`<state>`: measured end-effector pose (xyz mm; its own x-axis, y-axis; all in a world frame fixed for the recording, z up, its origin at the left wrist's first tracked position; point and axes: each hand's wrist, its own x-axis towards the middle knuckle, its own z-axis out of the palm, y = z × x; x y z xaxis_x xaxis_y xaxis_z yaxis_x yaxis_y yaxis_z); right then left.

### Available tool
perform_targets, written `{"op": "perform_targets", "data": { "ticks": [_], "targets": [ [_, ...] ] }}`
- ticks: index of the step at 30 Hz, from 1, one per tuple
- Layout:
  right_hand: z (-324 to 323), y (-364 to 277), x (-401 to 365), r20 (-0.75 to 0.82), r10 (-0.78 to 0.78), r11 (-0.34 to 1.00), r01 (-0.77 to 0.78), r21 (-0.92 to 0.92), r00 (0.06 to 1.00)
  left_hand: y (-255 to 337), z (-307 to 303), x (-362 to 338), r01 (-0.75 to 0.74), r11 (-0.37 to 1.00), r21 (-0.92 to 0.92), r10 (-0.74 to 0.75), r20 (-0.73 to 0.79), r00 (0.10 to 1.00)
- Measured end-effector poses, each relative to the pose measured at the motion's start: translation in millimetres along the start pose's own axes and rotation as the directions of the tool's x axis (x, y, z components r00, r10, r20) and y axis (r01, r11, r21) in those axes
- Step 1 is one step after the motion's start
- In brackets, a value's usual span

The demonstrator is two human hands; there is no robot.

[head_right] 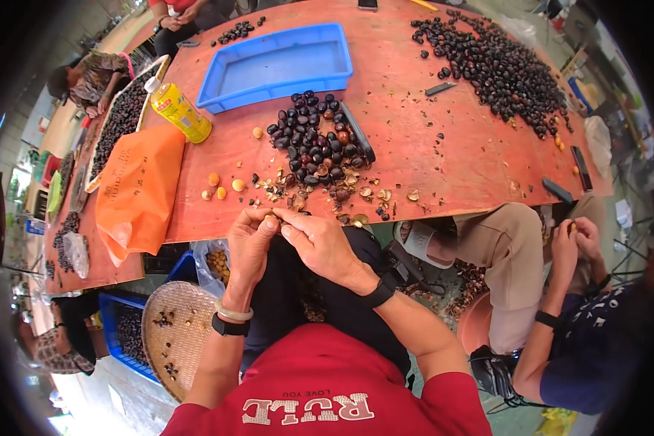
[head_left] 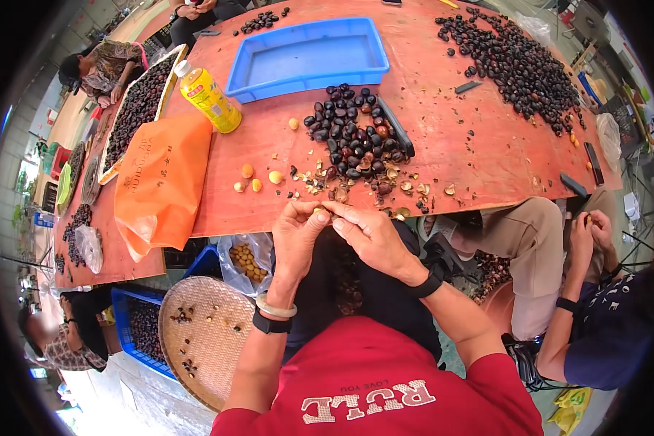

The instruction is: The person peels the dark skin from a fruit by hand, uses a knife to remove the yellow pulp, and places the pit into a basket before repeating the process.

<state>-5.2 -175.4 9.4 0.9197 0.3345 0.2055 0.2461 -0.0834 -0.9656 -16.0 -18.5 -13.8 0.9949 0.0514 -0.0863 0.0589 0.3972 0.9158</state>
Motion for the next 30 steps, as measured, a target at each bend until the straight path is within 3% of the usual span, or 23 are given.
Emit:
{"op": "perform_targets", "data": {
  "ticks": [1,3,6,8,10,11,12,14,18,21,23,30],
  "targets": [
    [-2,-2,0,-0.001,0.001,1.0,-0.001,0.001,1.0,0,1,-1,0.001,1.0,0.001,-0.001,0.0,1.0],
    [-10,-13,3,0.179,0.342,0.862,-0.384,0.332,0.922,-2,5,-3,-0.111,0.992,0.065,0.11,0.027,0.994],
    [-15,-15,5,0.186,0.431,0.793,-0.469,0.388,0.883,-10,11,-10,-0.194,0.955,0.223,0.172,0.117,0.978],
    [-15,-9,4,0.204,0.387,0.797,-0.437,0.417,0.899,-7,11,-6,-0.164,0.97,0.182,0.149,0.092,0.984],
    [-16,-13,4,0.151,0.463,0.573,-0.424,0.701,0.874,-1,10,2,-0.134,0.99,-0.033,0.133,-0.028,0.991],
    [-17,-11,3,0.126,0.463,0.507,-0.379,0.774,0.877,4,7,3,-0.057,0.99,-0.126,0.054,-0.032,0.998],
    [-17,-10,3,0.131,0.463,0.504,-0.382,0.775,0.877,5,4,4,-0.058,0.991,-0.123,0.053,-0.037,0.998],
    [-15,-13,2,0.172,0.51,0.54,-0.47,0.699,0.843,6,-2,5,0.02,0.958,-0.287,-0.026,-0.019,0.999],
    [-10,-22,0,0.254,0.416,0.682,-0.484,0.549,0.873,2,-4,5,0.027,0.953,-0.301,-0.025,0.012,1.0],
    [-4,-25,-1,0.27,0.412,0.709,-0.493,0.505,0.87,3,-2,4,0.033,0.958,-0.284,-0.045,-0.037,0.998],
    [0,-25,-1,0.26,0.401,0.738,-0.478,0.477,0.879,5,-2,4,0.016,0.957,-0.291,-0.008,0.028,1.0],
    [0,-23,2,0.279,0.395,0.756,-0.482,0.442,0.875,3,-4,5,0.013,0.952,-0.305,0.0,0.044,0.999]
  ]
}}
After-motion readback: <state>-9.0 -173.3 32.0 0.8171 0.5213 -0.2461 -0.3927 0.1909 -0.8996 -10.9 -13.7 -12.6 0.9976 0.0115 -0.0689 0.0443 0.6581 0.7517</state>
